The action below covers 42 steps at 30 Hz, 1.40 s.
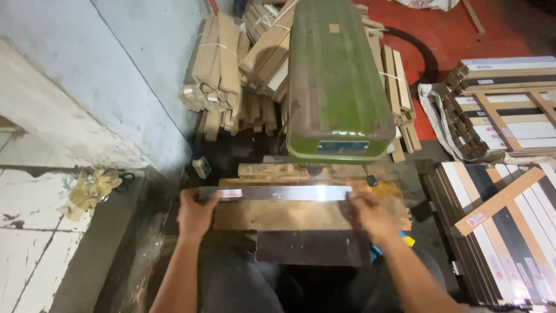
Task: Cutting long material strips into smaller pieces using a stationary cutting machine in a warehouse setting.
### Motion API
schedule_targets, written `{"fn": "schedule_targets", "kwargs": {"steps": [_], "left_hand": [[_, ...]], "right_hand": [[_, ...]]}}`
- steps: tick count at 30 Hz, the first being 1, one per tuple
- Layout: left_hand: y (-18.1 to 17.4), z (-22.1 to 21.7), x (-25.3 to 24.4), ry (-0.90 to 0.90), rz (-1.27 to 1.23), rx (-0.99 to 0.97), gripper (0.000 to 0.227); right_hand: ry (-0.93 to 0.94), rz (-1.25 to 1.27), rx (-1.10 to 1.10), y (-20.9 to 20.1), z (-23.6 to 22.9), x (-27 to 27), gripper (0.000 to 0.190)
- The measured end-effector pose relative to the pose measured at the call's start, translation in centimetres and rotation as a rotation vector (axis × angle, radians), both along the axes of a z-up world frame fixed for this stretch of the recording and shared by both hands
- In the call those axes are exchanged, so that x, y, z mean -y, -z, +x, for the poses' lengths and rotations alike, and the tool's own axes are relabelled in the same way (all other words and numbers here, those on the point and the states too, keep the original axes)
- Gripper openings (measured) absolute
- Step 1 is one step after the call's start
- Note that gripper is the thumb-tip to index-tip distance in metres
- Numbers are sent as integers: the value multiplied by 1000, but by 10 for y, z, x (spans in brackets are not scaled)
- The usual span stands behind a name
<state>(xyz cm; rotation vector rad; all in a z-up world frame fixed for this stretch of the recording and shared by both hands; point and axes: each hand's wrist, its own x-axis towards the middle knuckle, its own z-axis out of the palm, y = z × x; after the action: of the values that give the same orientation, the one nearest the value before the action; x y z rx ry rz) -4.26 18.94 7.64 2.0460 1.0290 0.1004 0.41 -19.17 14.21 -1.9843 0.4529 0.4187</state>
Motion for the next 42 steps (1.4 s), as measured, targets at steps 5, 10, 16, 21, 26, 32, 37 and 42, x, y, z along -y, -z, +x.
{"fn": "schedule_targets", "kwargs": {"steps": [5, 10, 16, 21, 26, 32, 37, 42], "left_hand": [[-31, -5, 88, 465, 30, 69, 59], [3, 36, 128, 692, 305, 265, 40], [61, 80, 149, 787, 373, 306, 44], [33, 72, 153, 784, 322, 370, 44], [32, 70, 152, 796, 357, 460, 38], [42, 72, 148, 779, 273, 520, 38], [48, 74, 145, 770, 216, 492, 36], [35, 70, 144, 780, 235, 459, 37]], "right_hand": [[341, 120, 172, 57, 22, 95, 44], [400, -58, 138, 107, 70, 173, 56], [375, -15, 116, 82, 68, 183, 53], [412, 127, 122, 30, 48, 148, 53], [393, 106, 129, -3, 40, 128, 49], [292, -80, 170, 36, 51, 144, 51], [73, -209, 348, -11, 34, 104, 45], [-214, -60, 493, -64, 17, 60, 35]]}}
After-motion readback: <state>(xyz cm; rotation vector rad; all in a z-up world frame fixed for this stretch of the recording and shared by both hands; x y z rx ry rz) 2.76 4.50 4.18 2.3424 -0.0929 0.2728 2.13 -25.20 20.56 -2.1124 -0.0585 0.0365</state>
